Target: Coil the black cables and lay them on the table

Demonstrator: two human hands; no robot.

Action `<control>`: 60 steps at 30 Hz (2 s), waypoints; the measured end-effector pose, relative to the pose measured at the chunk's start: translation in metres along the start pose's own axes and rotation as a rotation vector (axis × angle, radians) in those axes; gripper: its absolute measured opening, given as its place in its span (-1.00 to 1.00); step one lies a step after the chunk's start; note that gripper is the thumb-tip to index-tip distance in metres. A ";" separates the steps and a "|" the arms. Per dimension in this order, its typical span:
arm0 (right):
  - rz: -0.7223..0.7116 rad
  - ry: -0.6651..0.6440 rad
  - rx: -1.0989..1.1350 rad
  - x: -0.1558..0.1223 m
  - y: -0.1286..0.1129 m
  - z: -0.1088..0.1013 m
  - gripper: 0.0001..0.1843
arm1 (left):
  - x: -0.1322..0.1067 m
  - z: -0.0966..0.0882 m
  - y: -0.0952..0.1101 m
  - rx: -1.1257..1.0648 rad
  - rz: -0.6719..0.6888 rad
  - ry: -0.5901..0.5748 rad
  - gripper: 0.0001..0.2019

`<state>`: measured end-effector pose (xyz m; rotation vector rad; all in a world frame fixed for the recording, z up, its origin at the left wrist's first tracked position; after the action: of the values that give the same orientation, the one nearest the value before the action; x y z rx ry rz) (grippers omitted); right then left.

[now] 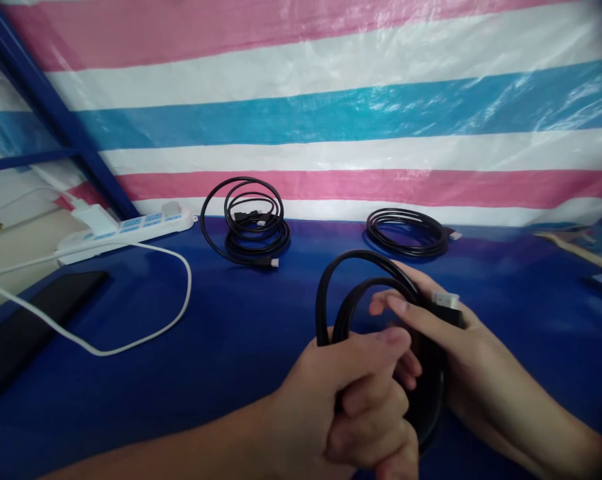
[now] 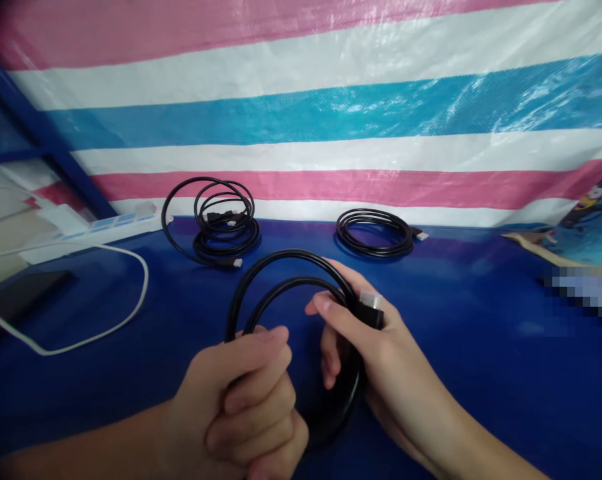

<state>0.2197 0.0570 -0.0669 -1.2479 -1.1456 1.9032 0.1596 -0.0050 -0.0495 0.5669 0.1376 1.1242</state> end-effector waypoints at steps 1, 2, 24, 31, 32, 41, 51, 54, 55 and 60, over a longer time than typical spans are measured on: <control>-0.059 0.039 -0.002 -0.002 -0.005 -0.005 -0.55 | -0.001 -0.001 0.000 -0.001 -0.004 0.003 -0.48; -0.101 0.073 -0.002 -0.004 -0.009 -0.010 -0.49 | 0.000 -0.003 0.001 0.011 0.001 0.020 -0.50; 0.085 -0.164 -0.129 -0.001 -0.002 -0.010 -0.52 | 0.000 -0.038 0.048 0.492 0.207 0.497 -0.91; -0.075 -0.043 -0.659 -0.012 -0.021 -0.015 -0.71 | 0.010 -0.028 0.048 0.923 0.124 0.238 -0.74; -0.110 -0.052 -0.741 -0.016 -0.026 -0.012 -0.75 | 0.012 -0.024 0.049 1.020 0.139 0.221 -0.77; -0.668 0.094 -1.143 -0.033 -0.129 0.022 -0.88 | 0.052 0.001 0.105 1.241 0.714 0.240 -0.80; -0.569 0.015 -0.807 0.027 -0.098 0.011 -0.87 | 0.058 -0.053 0.112 1.184 0.572 0.231 -0.79; -0.484 -0.007 -0.707 0.032 -0.090 0.003 -0.79 | 0.058 -0.063 0.099 1.043 0.474 0.232 -0.78; -0.447 -0.019 -0.672 0.032 -0.087 0.002 -0.75 | 0.059 -0.063 0.096 0.998 0.451 0.233 -0.77; -0.248 -0.166 -0.462 0.034 -0.068 0.002 -0.63 | 0.059 -0.061 0.086 0.848 0.366 0.253 -0.64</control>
<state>0.2052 0.1155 -0.0203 -1.1194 -1.8138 1.6307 0.0925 0.0956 -0.0487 1.2328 0.7785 1.4803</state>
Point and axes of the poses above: each hand's wrist, its own x-axis towards the middle knuckle, its own z-axis out of the palm, y = z × x, the point moved 8 cm from there along x, towards the middle knuckle, and after that the axes turned 13 degrees about z, right-handed, at the moved point
